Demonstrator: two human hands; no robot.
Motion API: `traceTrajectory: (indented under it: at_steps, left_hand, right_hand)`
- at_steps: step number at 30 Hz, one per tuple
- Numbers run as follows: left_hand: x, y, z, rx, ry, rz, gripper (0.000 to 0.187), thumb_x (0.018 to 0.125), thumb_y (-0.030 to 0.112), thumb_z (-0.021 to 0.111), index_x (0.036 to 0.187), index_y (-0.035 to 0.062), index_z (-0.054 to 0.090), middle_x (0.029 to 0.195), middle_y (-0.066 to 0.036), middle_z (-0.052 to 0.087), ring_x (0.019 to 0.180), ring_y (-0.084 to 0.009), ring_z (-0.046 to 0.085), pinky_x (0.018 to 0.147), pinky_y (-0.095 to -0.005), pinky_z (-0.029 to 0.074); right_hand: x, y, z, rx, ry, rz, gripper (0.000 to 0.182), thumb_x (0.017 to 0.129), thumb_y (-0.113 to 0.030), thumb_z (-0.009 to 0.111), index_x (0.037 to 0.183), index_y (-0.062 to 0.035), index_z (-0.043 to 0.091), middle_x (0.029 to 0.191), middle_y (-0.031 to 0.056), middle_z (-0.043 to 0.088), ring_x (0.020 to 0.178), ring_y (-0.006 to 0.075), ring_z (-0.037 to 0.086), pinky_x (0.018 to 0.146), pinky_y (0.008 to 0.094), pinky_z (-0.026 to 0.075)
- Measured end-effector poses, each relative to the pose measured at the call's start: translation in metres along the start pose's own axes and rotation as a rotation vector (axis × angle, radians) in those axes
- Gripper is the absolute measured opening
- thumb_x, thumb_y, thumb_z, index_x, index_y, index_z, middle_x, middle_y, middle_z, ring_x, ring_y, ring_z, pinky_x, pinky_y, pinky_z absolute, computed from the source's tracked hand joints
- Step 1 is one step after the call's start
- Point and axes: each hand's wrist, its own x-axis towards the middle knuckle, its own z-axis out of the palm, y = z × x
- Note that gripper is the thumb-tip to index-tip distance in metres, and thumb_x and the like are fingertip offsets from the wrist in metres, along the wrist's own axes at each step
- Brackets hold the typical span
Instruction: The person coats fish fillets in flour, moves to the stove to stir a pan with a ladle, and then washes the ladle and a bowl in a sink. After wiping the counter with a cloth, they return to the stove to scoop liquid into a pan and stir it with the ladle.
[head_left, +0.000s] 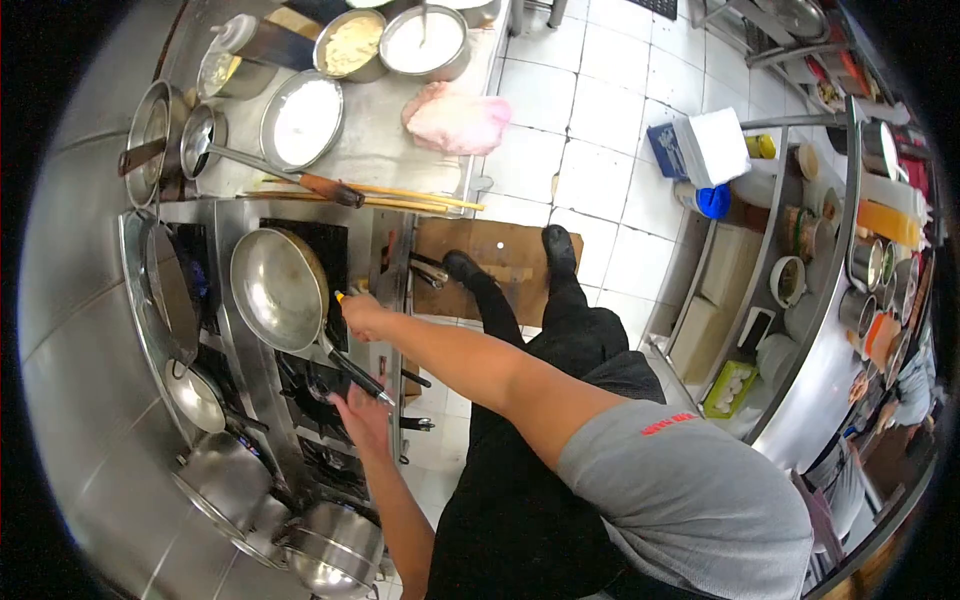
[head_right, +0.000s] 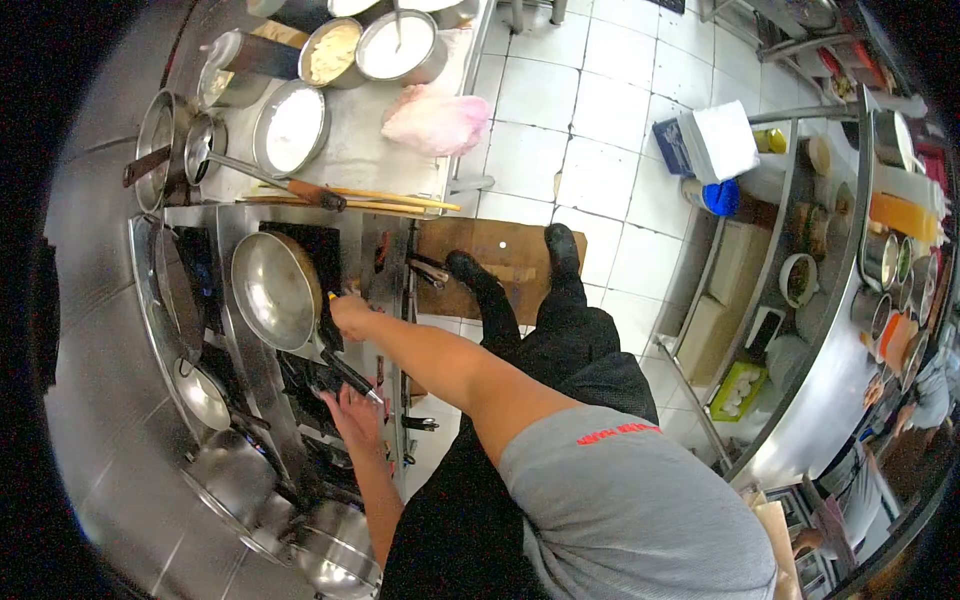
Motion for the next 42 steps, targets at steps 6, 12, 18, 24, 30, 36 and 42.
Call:
traceTrajectory:
  at_steps: [6, 12, 18, 24, 30, 36, 42]
  left_hand:
    - [0.024, 0.014, 0.048, 0.420, 0.230, 0.140, 0.039, 0.097, 0.045, 0.054, 0.091, 0.0066, 0.052, 0.067, -0.001, 0.044, 0.054, -0.0140, 0.043, 0.051, -0.0299, 0.037]
    - [0.012, 0.038, 0.034, 0.487, 0.238, 0.148, 0.040, 0.097, 0.048, 0.053, 0.090, 0.0080, 0.052, 0.068, -0.002, 0.047, 0.053, -0.0138, 0.044, 0.049, -0.0286, 0.036]
    - [0.020, 0.033, 0.029, 0.414, 0.188, 0.069, 0.045, 0.099, 0.050, 0.047, 0.095, 0.0056, 0.052, 0.068, -0.003, 0.048, 0.055, -0.0186, 0.045, 0.051, -0.0339, 0.039]
    - [0.041, 0.010, 0.011, 0.300, 0.116, 0.036, 0.050, 0.098, 0.050, 0.047, 0.108, 0.0020, 0.051, 0.076, -0.007, 0.054, 0.065, -0.0226, 0.053, 0.060, -0.0384, 0.046]
    - [0.021, 0.017, 0.033, 0.591, 0.392, 0.441, 0.043, 0.099, 0.037, 0.053, 0.119, -0.0014, 0.050, 0.092, -0.011, 0.061, 0.083, -0.0243, 0.061, 0.073, -0.0388, 0.051]
    - [0.005, 0.020, 0.161, 0.608, 0.034, 0.666, 0.037, 0.096, 0.019, 0.058, 0.126, -0.0001, 0.050, 0.095, -0.009, 0.063, 0.079, -0.0141, 0.061, 0.061, -0.0261, 0.050]
    - [0.092, 0.026, 0.287, 1.109, 0.031, 0.901, 0.058, 0.087, 0.025, 0.070, 0.131, -0.0027, 0.044, 0.106, -0.016, 0.059, 0.094, -0.0284, 0.061, 0.079, -0.0398, 0.052]
  right_hand:
    - [-0.021, -0.007, -0.010, 0.200, -0.080, 0.113, 0.025, 0.093, -0.024, 0.049, 0.074, -0.0074, 0.049, 0.054, 0.0085, 0.045, 0.037, 0.0186, 0.041, 0.034, 0.0344, 0.024]
    - [-0.007, -0.008, -0.014, 0.216, -0.076, 0.075, 0.028, 0.095, -0.025, 0.046, 0.075, -0.0061, 0.051, 0.055, 0.0088, 0.047, 0.035, 0.0197, 0.041, 0.033, 0.0374, 0.026]
    - [-0.020, -0.008, -0.051, -0.412, -0.112, -0.135, 0.031, 0.094, -0.027, 0.047, 0.087, 0.0014, 0.058, 0.067, 0.0192, 0.058, 0.052, 0.0340, 0.057, 0.047, 0.0479, 0.041]
    - [-0.200, -0.061, -0.162, -1.051, -0.052, -0.696, 0.041, 0.095, -0.035, 0.048, 0.117, -0.0024, 0.057, 0.099, 0.0248, 0.065, 0.091, 0.0430, 0.062, 0.079, 0.0516, 0.048]
    - [-0.280, -0.134, -0.238, -1.322, 0.228, -0.988, 0.039, 0.091, -0.029, 0.054, 0.124, -0.0086, 0.057, 0.098, 0.0212, 0.065, 0.085, 0.0414, 0.062, 0.077, 0.0498, 0.050]
    - [-0.240, -0.153, -0.248, -1.447, 0.430, -1.037, 0.042, 0.087, -0.025, 0.058, 0.127, -0.0116, 0.056, 0.095, 0.0187, 0.059, 0.088, 0.0352, 0.063, 0.076, 0.0468, 0.052]
    - [-0.205, -0.164, -0.204, -1.356, 0.655, -1.548, 0.043, 0.079, -0.009, 0.063, 0.120, -0.0014, 0.058, 0.103, 0.0183, 0.057, 0.096, 0.0355, 0.054, 0.084, 0.0421, 0.046]
